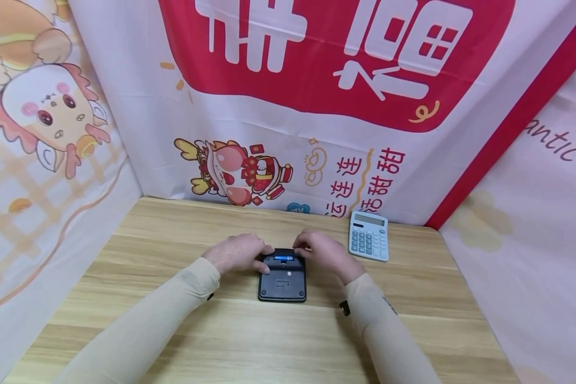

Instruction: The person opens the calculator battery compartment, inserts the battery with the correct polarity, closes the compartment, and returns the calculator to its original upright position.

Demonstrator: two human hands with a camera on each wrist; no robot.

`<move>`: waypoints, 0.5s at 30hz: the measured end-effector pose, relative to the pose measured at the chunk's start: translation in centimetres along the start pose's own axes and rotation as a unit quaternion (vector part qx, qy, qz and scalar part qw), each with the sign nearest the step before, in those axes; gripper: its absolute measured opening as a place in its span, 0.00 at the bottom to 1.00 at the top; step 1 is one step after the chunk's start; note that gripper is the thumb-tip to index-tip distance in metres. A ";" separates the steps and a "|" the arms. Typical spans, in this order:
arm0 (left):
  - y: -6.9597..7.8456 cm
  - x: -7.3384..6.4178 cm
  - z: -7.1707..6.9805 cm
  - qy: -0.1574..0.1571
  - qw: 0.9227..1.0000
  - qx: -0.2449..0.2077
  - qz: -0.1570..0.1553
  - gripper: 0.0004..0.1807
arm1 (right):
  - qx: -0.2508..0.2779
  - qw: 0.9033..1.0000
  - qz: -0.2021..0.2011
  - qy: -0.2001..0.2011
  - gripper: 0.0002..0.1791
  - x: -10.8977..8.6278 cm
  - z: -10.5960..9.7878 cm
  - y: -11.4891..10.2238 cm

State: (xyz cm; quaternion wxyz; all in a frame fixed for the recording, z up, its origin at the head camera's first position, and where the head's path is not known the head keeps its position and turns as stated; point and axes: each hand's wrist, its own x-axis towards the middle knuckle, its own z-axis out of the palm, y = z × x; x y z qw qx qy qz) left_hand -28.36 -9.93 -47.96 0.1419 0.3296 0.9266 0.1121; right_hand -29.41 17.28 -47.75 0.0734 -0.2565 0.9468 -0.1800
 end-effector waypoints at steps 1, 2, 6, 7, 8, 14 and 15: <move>0.0 0.0 0.0 -0.001 1.000 -0.001 -0.002 0.24 | 0.001 1.000 0.000 0.005 0.06 -0.1 -0.1 0.3; 0.1 0.0 0.0 -0.001 1.000 -0.001 -0.003 0.24 | 0.002 1.000 -0.002 0.010 0.06 -0.1 -0.2 0.6; 0.2 -0.1 0.1 0.000 1.000 0.000 -0.007 0.26 | 0.002 1.000 -0.002 0.021 0.07 -0.5 -0.6 1.7; 0.2 -0.1 0.1 0.000 1.000 0.000 -0.008 0.26 | 0.003 1.000 0.002 0.021 0.07 -0.6 -0.8 1.9; 0.3 -0.1 0.1 0.001 1.000 0.001 -0.008 0.27 | 0.002 1.000 0.006 0.022 0.07 -0.7 -0.9 2.2; 0.3 -0.2 0.1 0.004 1.000 0.000 -0.010 0.29 | 0.003 0.999 0.037 0.018 0.07 -1.2 -1.6 3.4; 0.3 -0.2 0.1 0.004 1.000 0.000 -0.010 0.29 | 0.004 0.999 0.042 0.017 0.08 -1.3 -1.7 3.6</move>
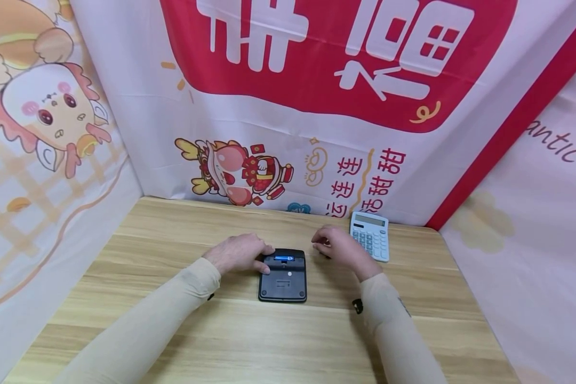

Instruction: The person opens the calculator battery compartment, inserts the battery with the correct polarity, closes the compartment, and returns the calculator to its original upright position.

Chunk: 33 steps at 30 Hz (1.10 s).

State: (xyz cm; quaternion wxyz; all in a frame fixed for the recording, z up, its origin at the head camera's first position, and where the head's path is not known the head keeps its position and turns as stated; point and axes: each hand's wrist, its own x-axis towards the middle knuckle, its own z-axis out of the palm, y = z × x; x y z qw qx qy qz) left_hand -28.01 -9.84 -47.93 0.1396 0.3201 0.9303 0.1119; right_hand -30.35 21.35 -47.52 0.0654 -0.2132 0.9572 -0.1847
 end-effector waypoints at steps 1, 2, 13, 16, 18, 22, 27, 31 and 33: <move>0.0 0.0 0.0 0.000 1.000 0.000 0.000 0.29 | 0.001 1.000 0.002 0.001 0.08 -0.1 -0.1 0.2; 0.0 0.0 0.0 0.000 1.000 0.000 0.000 0.29 | 0.003 1.000 0.005 0.001 0.08 -0.1 -0.1 0.5; -0.1 0.1 0.0 0.000 1.000 0.006 0.001 0.28 | 0.000 1.000 0.021 0.003 0.07 -0.7 -0.2 2.7; -0.1 0.1 0.0 0.000 1.000 0.004 0.001 0.28 | 0.005 1.000 0.027 -0.005 0.08 -0.9 0.0 3.3; -0.1 0.1 0.1 0.000 1.000 0.002 0.001 0.28 | 0.012 1.000 0.026 -0.013 0.08 -1.0 -0.1 3.5; -0.1 0.1 0.1 -0.001 1.000 0.000 0.001 0.28 | 0.013 1.000 -0.010 -0.021 0.09 -0.9 0.6 5.2; -0.2 0.1 0.1 -0.001 1.000 0.001 0.002 0.28 | -0.019 0.999 -0.008 -0.025 0.10 -1.3 0.3 4.1; -0.2 0.1 0.1 -0.001 1.000 0.005 0.006 0.27 | -0.040 0.999 0.005 -0.026 0.11 -1.1 0.8 4.0; -0.2 0.2 0.1 -0.001 1.000 0.006 0.008 0.26 | -0.047 0.998 0.007 -0.027 0.11 -1.1 0.8 3.9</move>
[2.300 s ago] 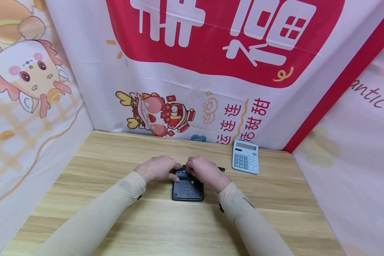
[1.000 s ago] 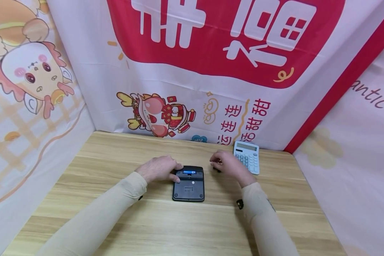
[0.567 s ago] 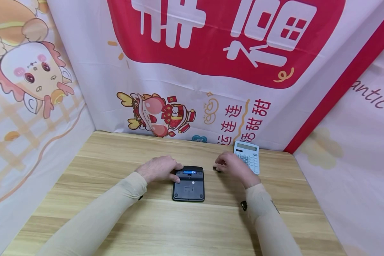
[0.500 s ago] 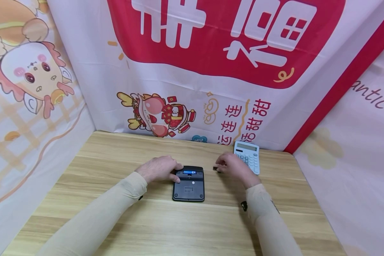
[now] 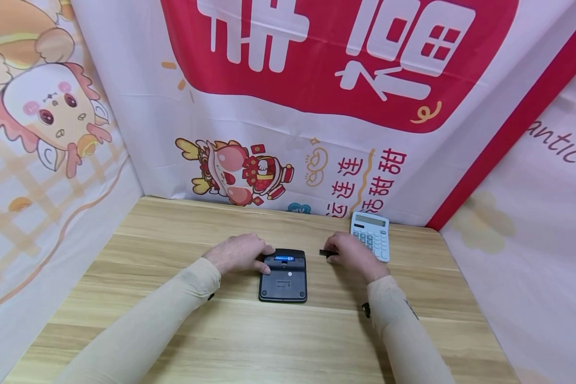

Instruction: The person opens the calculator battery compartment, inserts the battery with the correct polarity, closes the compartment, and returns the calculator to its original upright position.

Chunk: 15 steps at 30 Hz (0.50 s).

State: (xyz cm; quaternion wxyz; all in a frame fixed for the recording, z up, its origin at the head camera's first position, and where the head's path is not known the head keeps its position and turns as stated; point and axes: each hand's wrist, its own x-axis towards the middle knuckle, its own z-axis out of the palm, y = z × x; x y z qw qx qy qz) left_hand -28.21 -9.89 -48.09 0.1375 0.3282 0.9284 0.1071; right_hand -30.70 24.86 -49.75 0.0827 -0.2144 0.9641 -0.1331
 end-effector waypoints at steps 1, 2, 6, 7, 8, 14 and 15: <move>0.0 0.0 0.0 0.000 1.000 0.001 0.001 0.26 | 0.000 1.000 0.001 0.000 0.11 0.0 0.0 -0.1; 0.0 0.0 0.0 0.000 1.000 0.001 0.001 0.26 | 0.000 1.000 0.001 0.000 0.10 0.0 0.0 -0.1; -0.1 0.0 0.0 0.000 1.000 0.003 0.000 0.28 | 0.014 1.000 0.008 0.001 0.10 0.0 -0.1 -0.2; -0.1 0.0 0.0 -0.001 1.000 0.003 -0.001 0.28 | 0.019 1.000 0.009 0.002 0.10 0.0 -0.2 -0.2; -0.1 0.0 0.0 -0.001 1.000 0.003 -0.002 0.28 | 0.022 1.000 0.010 0.002 0.11 0.0 -0.2 -0.2; -0.1 0.0 0.0 -0.001 1.000 0.001 -0.002 0.29 | 0.010 1.000 0.005 0.021 0.10 0.0 -0.2 -0.3; -0.1 0.0 0.0 0.000 1.000 0.002 0.000 0.29 | 0.004 1.000 0.004 0.024 0.10 0.1 -0.2 -0.3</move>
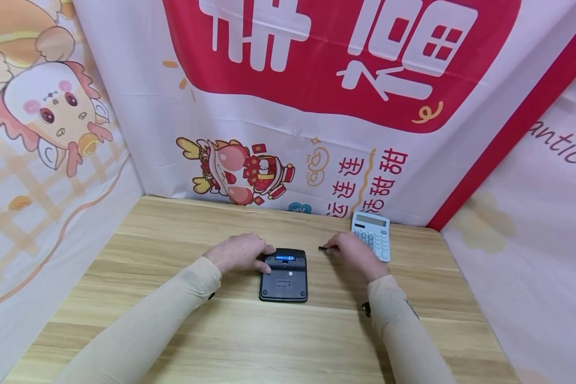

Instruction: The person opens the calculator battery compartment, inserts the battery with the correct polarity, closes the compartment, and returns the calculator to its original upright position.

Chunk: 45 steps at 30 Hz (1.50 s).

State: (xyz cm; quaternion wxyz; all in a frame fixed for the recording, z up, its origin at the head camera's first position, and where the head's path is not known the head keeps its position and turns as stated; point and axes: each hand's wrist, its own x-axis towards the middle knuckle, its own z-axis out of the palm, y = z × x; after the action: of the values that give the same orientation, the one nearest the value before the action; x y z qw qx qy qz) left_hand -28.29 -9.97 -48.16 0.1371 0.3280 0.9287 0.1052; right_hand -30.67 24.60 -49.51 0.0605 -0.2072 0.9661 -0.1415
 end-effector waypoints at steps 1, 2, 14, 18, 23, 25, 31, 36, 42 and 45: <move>0.0 0.0 0.0 0.000 1.000 0.001 0.000 0.28 | -0.005 1.000 -0.001 0.003 0.10 0.0 0.0 0.0; 0.1 0.0 -0.1 0.000 1.000 0.001 0.000 0.28 | -0.011 1.000 -0.003 0.006 0.10 0.0 0.1 0.0; -0.2 0.3 0.0 -0.007 1.000 -0.007 0.003 0.27 | -0.044 0.999 -0.011 0.020 0.10 0.1 0.2 -0.3; -1.4 1.1 1.1 -0.004 1.000 -0.010 0.020 0.28 | -0.033 0.999 -0.010 0.025 0.11 -0.1 0.1 -0.9; -0.1 0.1 0.0 -0.008 1.000 -0.011 -0.001 0.28 | -0.029 0.999 -0.015 0.038 0.11 -0.1 -0.2 -2.1; 0.1 0.0 0.0 -0.005 1.000 -0.011 -0.006 0.29 | -0.030 0.998 -0.019 0.043 0.10 -0.1 -0.3 -2.6; 0.2 -0.1 0.1 -0.001 1.000 -0.010 -0.011 0.31 | -0.031 0.997 -0.034 0.054 0.10 0.0 -0.6 -4.4; 0.0 0.0 0.1 0.001 1.000 -0.012 -0.009 0.32 | -0.032 0.996 -0.051 0.059 0.09 0.2 -0.7 -5.7; 0.0 -0.1 0.2 0.001 1.000 -0.013 -0.010 0.31 | -0.029 0.997 -0.057 0.042 0.10 0.6 -0.8 -7.1; 0.0 -0.1 0.1 0.001 1.000 -0.017 -0.010 0.31 | -0.036 0.997 -0.063 0.037 0.10 0.7 -0.7 -7.6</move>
State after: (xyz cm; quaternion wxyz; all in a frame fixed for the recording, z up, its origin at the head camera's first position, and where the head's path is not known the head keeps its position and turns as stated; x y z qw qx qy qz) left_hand -28.17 -10.03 -48.28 0.1426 0.3160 0.9303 0.1199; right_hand -28.53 17.80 -46.61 0.0082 -0.2640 0.9573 -0.1178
